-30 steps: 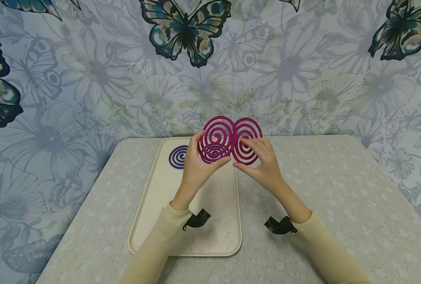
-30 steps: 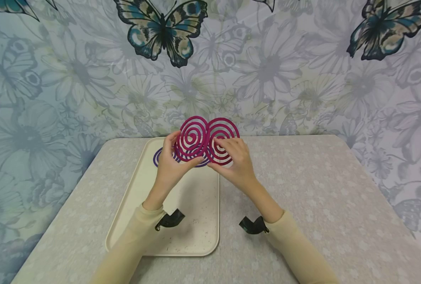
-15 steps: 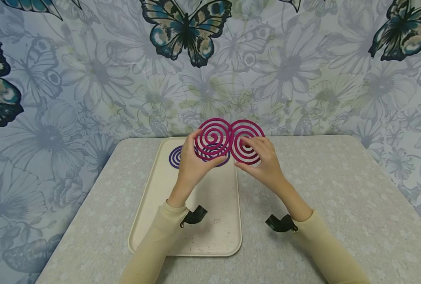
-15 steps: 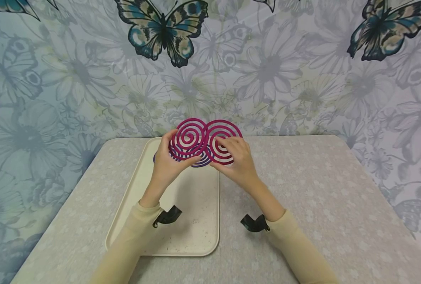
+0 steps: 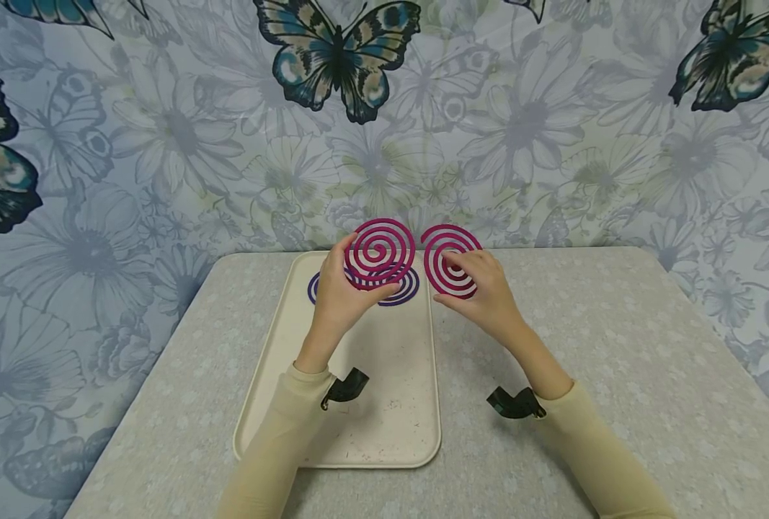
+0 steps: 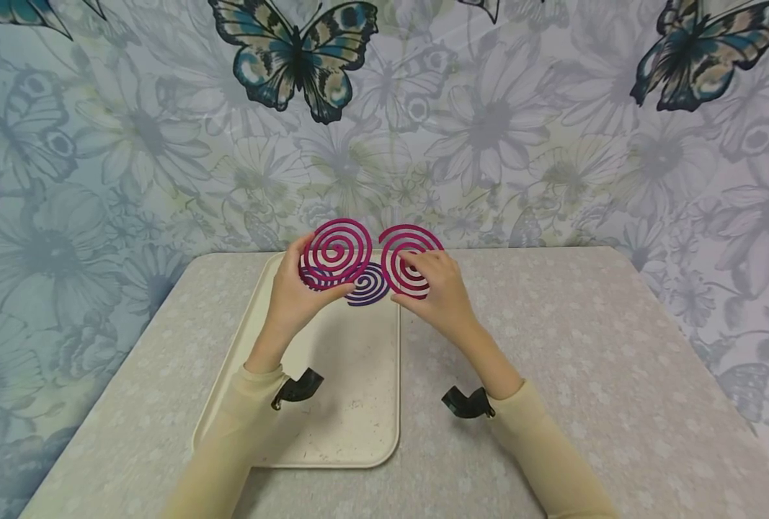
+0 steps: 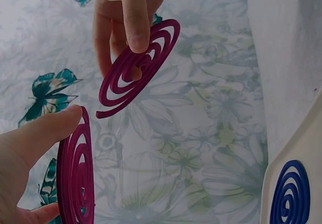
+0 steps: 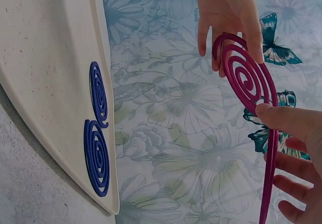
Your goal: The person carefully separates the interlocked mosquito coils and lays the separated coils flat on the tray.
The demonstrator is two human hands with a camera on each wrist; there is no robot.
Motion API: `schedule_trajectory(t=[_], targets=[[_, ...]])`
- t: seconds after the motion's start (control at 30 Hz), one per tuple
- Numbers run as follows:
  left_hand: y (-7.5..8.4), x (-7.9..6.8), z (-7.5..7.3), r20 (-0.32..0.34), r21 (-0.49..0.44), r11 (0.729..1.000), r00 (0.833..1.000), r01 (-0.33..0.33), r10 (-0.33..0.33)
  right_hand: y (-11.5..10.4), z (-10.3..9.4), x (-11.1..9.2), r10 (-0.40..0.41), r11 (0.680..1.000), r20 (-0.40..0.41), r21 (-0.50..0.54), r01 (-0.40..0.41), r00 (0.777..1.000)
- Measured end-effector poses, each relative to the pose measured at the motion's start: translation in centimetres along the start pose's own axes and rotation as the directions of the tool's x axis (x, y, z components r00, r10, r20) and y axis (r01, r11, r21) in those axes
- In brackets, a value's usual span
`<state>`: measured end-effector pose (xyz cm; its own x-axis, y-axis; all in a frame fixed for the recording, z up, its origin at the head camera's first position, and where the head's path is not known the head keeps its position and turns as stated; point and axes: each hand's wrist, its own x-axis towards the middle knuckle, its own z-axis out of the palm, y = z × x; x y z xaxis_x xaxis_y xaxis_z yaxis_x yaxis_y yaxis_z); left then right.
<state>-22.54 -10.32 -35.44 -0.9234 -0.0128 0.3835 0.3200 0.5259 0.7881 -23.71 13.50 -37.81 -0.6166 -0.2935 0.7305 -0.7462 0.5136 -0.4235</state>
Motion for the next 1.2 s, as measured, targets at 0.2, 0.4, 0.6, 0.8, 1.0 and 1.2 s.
schedule_trajectory(t=[0.2, 0.4, 0.6, 0.8, 1.0, 1.2], targets=[[-0.4, 0.2, 0.1, 0.028, 0.003, 1.000, 0.999, 0.015, -0.015, 0.4, 0.3, -0.1, 0.020, 1.000, 0.035, -0.009, -0.020, 0.999], [-1.4, 0.1, 0.0, 0.040, 0.004, 0.999, 0.998, 0.045, -0.045, 0.5, 1.0, -0.3, 0.025, 1.000, 0.057, -0.004, -0.025, 0.998], [-3.4, -0.7, -0.3, 0.042, 0.065, 0.996, 0.997, 0.066, -0.069, 0.4, 1.5, -0.4, 0.035, 0.999, 0.083, -0.001, -0.035, 0.996], [-5.9, -2.2, -1.0, 0.047, 0.045, 0.997, 0.997, 0.059, -0.061, 0.5, 2.2, -0.6, 0.049, 0.999, 0.120, -0.025, -0.046, 0.992], [-8.5, -3.9, -2.0, 0.078, 0.101, 0.991, 0.992, 0.088, -0.097, 0.5, 2.8, -0.9, 0.060, 0.998, 0.148, -0.031, -0.056, 0.987], [-11.1, -5.6, -2.7, 0.087, 0.202, 0.974, 0.989, 0.098, -0.118, 0.5, 3.5, -1.2, 0.044, 0.999, 0.166, -0.020, -0.042, 0.985]])
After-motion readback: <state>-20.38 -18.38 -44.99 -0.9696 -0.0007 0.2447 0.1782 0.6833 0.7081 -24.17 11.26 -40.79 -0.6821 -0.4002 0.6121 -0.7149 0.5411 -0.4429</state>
